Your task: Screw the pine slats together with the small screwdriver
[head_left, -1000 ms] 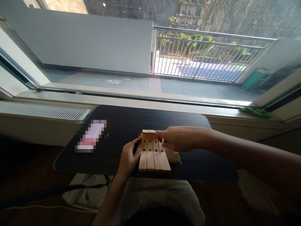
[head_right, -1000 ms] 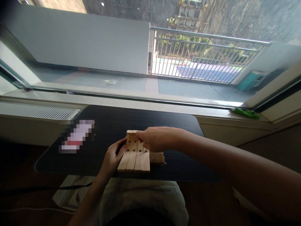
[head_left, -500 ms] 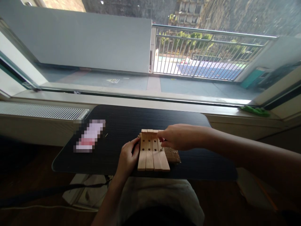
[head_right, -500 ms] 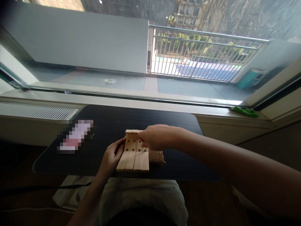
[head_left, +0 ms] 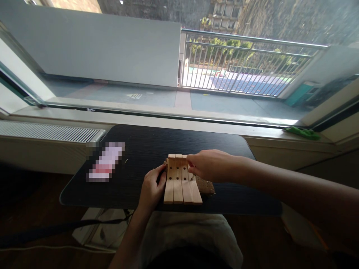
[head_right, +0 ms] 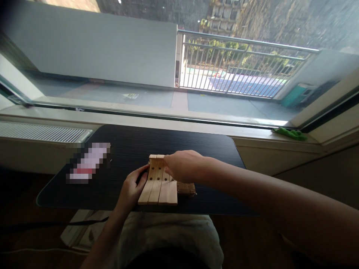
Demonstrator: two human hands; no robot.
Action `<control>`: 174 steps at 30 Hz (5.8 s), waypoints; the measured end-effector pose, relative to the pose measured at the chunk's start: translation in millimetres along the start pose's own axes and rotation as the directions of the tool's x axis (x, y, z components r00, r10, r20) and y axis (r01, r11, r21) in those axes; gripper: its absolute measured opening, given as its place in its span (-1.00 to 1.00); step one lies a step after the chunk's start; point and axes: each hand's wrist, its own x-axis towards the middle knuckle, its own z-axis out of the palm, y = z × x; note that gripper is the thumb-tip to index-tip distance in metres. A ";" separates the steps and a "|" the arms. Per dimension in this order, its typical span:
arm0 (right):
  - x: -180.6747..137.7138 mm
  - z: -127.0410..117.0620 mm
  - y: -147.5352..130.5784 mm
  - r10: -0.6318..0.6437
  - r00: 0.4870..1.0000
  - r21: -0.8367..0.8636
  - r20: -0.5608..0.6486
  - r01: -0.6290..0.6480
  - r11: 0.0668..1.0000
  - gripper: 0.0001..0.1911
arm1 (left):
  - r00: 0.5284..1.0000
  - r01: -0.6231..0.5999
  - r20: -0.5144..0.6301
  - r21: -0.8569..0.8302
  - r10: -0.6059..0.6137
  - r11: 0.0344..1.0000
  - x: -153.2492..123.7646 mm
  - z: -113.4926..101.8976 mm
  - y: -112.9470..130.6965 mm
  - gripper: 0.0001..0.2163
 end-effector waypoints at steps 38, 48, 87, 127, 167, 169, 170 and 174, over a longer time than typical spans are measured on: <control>-17.9 -7.2 19.0 -0.166 0.986 -0.119 0.009 0.166 0.979 -0.84 | 1.000 -0.003 -0.004 0.024 0.003 1.000 -0.9 1.9 -4.0 -0.69; -14.2 -6.1 12.6 -0.166 0.985 -0.156 0.050 0.172 0.973 -0.84 | 1.000 0.002 0.005 0.033 -0.002 0.999 -2.3 3.2 -5.3 -0.67; -9.5 -7.7 -4.5 -0.080 0.996 -0.090 -0.032 0.077 0.993 -0.79 | 0.995 -0.092 -0.033 0.054 0.094 0.994 -0.9 4.0 -5.3 -0.71; 3.4 -15.6 -11.3 -0.284 0.932 -0.451 0.223 0.357 0.818 -0.77 | 0.996 -0.085 -0.033 0.063 0.087 0.994 -1.5 4.0 -6.3 -0.71; 17.4 -4.8 -24.0 0.032 0.986 -0.218 0.161 0.004 0.976 -0.72 | 0.998 -0.055 -0.015 0.048 0.056 0.997 -1.1 2.2 -4.3 -0.69; 17.7 -5.8 -24.8 0.044 0.984 -0.215 0.170 -0.006 0.977 -0.71 | 0.999 -0.051 -0.012 0.047 0.052 0.998 -1.0 2.1 -4.5 -0.69; 17.8 -6.3 -24.9 0.057 0.984 -0.209 0.171 -0.020 0.978 -0.71 | 0.999 -0.049 -0.012 0.048 0.050 0.998 -1.0 2.1 -4.6 -0.69; 18.2 -7.0 -23.6 0.117 0.976 -0.151 0.181 -0.090 0.984 -0.68 | 0.998 -0.056 -0.009 0.047 0.057 0.997 -1.4 1.8 -4.9 -0.69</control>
